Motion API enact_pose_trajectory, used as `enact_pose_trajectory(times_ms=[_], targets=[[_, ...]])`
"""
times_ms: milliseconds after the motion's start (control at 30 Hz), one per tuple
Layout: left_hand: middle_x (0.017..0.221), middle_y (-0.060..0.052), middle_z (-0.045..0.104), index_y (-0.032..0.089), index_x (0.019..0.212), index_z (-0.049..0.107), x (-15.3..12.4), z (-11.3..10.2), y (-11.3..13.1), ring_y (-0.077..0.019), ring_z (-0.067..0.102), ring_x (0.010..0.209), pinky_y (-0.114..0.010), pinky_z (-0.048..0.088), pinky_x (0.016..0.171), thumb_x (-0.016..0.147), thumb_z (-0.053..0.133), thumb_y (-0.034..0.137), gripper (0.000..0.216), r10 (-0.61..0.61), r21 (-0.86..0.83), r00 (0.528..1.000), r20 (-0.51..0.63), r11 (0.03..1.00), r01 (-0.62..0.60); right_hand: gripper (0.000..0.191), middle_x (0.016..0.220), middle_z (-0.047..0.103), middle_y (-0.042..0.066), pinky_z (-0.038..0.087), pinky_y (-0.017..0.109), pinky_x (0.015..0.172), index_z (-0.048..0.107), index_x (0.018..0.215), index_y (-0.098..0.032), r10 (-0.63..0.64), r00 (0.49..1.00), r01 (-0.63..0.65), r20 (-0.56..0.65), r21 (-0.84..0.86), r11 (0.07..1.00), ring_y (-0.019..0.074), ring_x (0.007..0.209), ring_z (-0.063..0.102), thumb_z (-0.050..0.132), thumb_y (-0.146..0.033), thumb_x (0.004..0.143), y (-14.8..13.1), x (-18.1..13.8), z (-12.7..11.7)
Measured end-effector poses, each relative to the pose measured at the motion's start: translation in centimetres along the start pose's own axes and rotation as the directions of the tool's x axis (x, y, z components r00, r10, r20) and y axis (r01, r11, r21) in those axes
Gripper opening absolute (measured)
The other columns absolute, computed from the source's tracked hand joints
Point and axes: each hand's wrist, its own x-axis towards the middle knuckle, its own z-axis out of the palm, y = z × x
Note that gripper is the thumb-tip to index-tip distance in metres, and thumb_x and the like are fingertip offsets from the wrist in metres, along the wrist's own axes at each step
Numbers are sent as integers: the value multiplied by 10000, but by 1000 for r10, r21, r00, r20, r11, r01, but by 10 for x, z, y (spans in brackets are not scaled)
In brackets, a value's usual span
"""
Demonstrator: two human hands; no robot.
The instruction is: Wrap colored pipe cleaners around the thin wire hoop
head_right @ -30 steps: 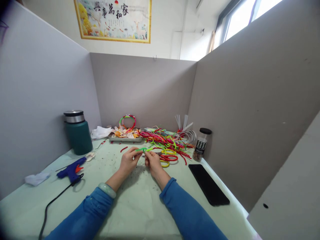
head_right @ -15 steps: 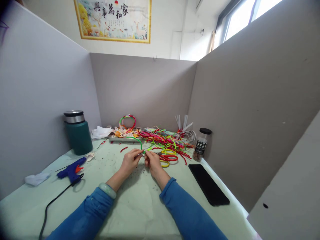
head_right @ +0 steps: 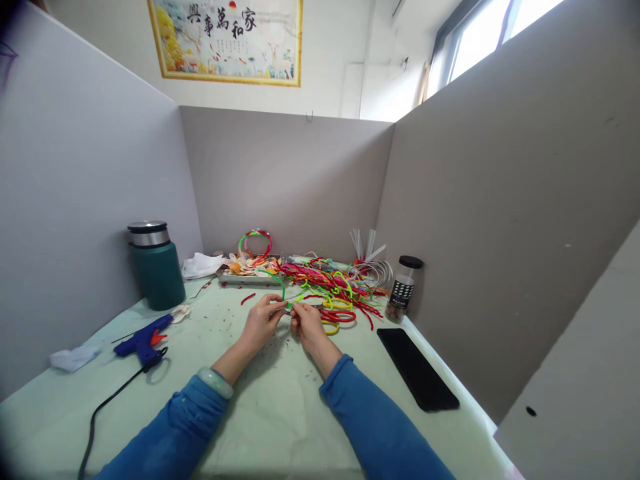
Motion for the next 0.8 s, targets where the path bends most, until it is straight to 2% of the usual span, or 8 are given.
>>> enact_pose_trajectory(times_ms=[100,267,467,567,700,800], targets=[[1001,-65,608,193,937,686,0,1,0,-144,589,852,-265,468,773,789,532,141,220,-15,16,1000,11,1000,15,327,519,491,-65,300,179,356,502,618,-165,1,1000,-1,1,-8,1000,34,357,373,737,-388,572,0,0,0],[884,-62,643,176,933,691,0,0,2,-145,594,804,-247,461,730,797,529,163,212,-59,2,996,64,998,59,321,522,495,-62,305,179,358,503,619,-165,-3,1000,3,4,-20,1000,35,360,375,731,-389,582,1,0,-1],[890,-72,650,164,952,691,0,-3,5,-144,597,771,-238,458,696,793,550,206,216,-110,-31,990,93,993,114,318,522,497,-67,304,173,358,508,628,-163,-4,1000,4,19,-8,1000,30,358,377,739,-377,588,2,1,-2],[894,-70,646,162,958,690,0,-3,3,-147,598,787,-245,461,714,787,562,209,218,-113,-32,991,76,993,116,321,527,501,-68,299,168,351,512,637,-161,-8,1000,8,26,-9,1000,27,356,376,741,-380,587,2,1,-2],[951,-65,621,182,928,699,0,-1,0,-146,595,836,-254,462,750,776,578,192,194,-92,-9,996,-6,996,92,331,521,501,-69,299,165,347,507,630,-160,-9,1000,9,24,-18,1000,25,350,376,742,-389,586,2,0,-2],[942,-58,631,191,886,708,1,-1,-1,-147,599,845,-257,464,763,776,578,189,171,-84,-8,996,-3,996,84,326,515,498,-70,301,163,347,506,624,-160,-9,999,10,31,-22,1000,24,349,376,741,-385,591,2,0,-2]])
